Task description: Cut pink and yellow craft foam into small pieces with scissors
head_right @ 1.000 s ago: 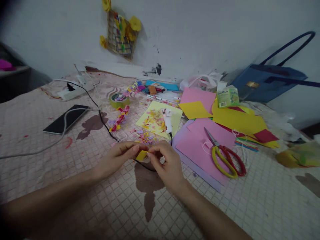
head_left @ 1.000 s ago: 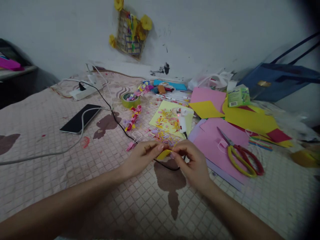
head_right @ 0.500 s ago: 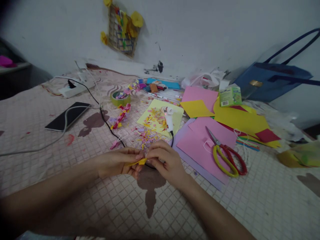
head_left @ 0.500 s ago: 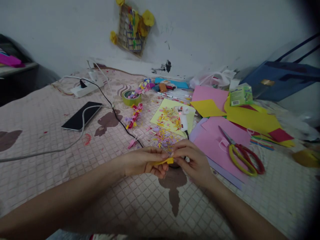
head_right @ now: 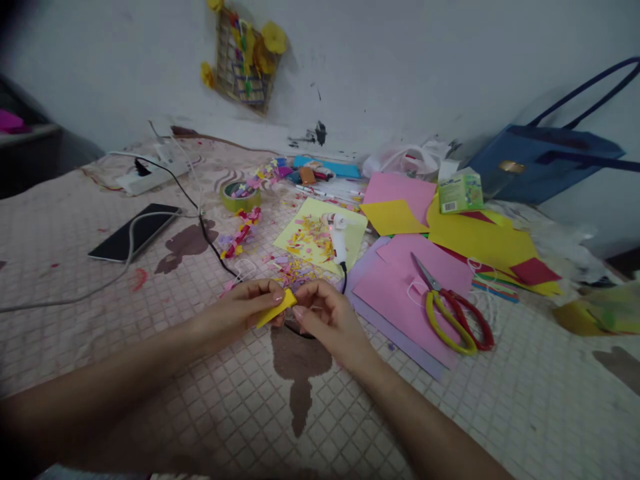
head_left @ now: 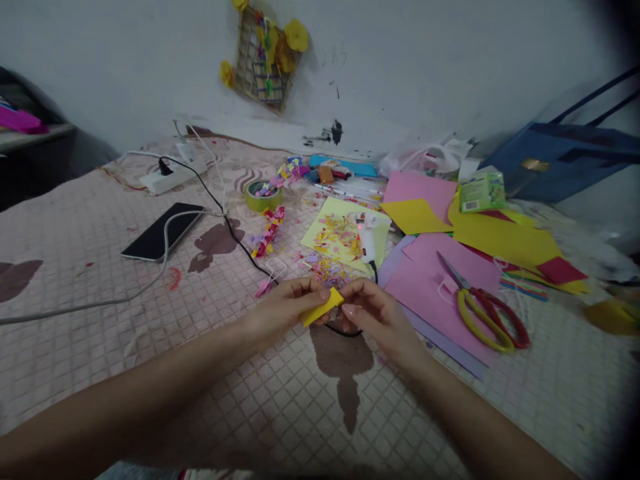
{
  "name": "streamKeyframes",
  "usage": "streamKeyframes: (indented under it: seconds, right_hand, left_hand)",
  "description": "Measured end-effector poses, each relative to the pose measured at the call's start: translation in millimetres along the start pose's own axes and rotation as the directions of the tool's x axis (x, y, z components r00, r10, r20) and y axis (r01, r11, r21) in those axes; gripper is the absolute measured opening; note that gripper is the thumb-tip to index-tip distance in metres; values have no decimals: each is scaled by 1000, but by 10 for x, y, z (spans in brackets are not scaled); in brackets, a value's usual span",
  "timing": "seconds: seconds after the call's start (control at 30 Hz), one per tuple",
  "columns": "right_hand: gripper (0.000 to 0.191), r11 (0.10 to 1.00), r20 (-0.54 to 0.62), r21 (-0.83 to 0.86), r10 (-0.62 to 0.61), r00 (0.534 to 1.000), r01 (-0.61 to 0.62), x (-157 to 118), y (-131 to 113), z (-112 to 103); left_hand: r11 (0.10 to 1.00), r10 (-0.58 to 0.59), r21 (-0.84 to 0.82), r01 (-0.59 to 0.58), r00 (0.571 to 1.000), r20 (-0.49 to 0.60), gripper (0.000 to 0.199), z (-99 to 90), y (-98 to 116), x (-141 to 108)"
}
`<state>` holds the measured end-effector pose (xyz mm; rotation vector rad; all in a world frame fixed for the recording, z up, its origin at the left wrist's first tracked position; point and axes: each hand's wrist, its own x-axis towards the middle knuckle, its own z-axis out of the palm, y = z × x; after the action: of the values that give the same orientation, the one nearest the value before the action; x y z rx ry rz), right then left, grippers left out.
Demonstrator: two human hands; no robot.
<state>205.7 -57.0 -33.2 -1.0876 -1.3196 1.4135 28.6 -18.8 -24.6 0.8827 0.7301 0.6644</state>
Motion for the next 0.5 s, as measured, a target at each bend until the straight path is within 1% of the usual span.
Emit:
streamKeyframes:
  seconds: [0.23,0.37,0.5]
  right_hand:
    - [17,999,16,26,36,999,-36,5,25,17]
    - [18,999,12,40,27,1000,-27,9,34,5]
    - [18,999,8,46,10,1000,-10,17,45,-6]
  left_hand:
    - [996,32,78,-33,999,5,23,-8,-22,-4]
    - [997,41,71,-42,999,18,24,-9,-25,-4]
    - [997,34,65,-34,999,4,22,-5,-25,-7]
